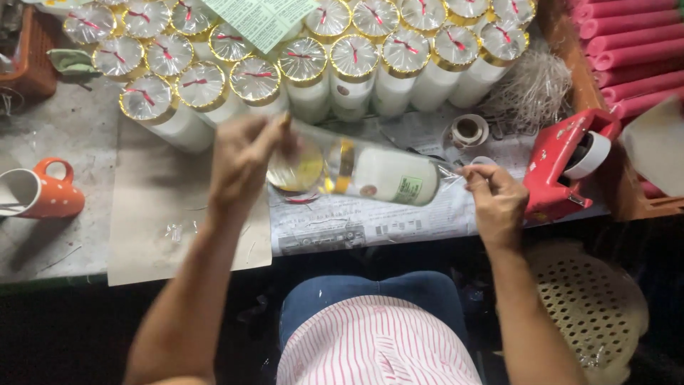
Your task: Applying adhesive labels and plastic wrapping to white candles in glass jars at a production station.
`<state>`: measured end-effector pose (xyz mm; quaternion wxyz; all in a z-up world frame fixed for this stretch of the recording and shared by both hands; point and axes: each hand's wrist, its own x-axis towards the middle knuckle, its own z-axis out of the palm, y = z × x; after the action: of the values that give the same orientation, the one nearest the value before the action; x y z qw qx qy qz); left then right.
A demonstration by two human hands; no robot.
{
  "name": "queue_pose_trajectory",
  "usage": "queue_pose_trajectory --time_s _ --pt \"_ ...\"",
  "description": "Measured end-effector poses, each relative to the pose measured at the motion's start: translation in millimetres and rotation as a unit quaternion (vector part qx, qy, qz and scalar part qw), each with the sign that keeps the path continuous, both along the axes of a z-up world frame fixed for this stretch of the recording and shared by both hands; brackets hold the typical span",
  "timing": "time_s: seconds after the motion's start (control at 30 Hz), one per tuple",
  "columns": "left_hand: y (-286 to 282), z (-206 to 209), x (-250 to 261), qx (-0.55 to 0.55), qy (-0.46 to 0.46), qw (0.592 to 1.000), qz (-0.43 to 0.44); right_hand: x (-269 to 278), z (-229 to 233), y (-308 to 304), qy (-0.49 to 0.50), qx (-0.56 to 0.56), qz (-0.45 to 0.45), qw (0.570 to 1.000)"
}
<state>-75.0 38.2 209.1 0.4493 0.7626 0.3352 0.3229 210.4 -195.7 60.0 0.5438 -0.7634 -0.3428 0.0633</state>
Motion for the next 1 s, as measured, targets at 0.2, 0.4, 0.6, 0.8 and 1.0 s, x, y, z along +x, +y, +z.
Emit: queue_pose_trajectory --time_s 0.2,0.4,0.6,0.8,1.0 --pt "-19.9 -124.0 -25.2 -0.237 -0.136 0.959 0.071 9.0 -16.8 7.4 0.020 -0.042 0.031 0.998" --pt "-11.4 -159.9 -41.8 -0.211 -0.124 0.964 0.108 17.8 -40.6 9.3 0.014 -0.070 0.041 0.997" --pt "-17.0 -205.9 -65.5 -0.009 0.129 0.992 -0.012 26.8 -40.2 7.8 0.032 -0.098 0.029 0.994" --pt "-5.5 -174.6 -73.5 0.062 0.211 0.975 -0.038 19.2 -24.3 7.8 0.024 -0.123 0.027 0.992" --pt "10.3 -191.6 -23.4 -0.302 -0.126 0.943 0.063 31.8 -34.4 3.5 0.034 -0.111 0.027 0.993"
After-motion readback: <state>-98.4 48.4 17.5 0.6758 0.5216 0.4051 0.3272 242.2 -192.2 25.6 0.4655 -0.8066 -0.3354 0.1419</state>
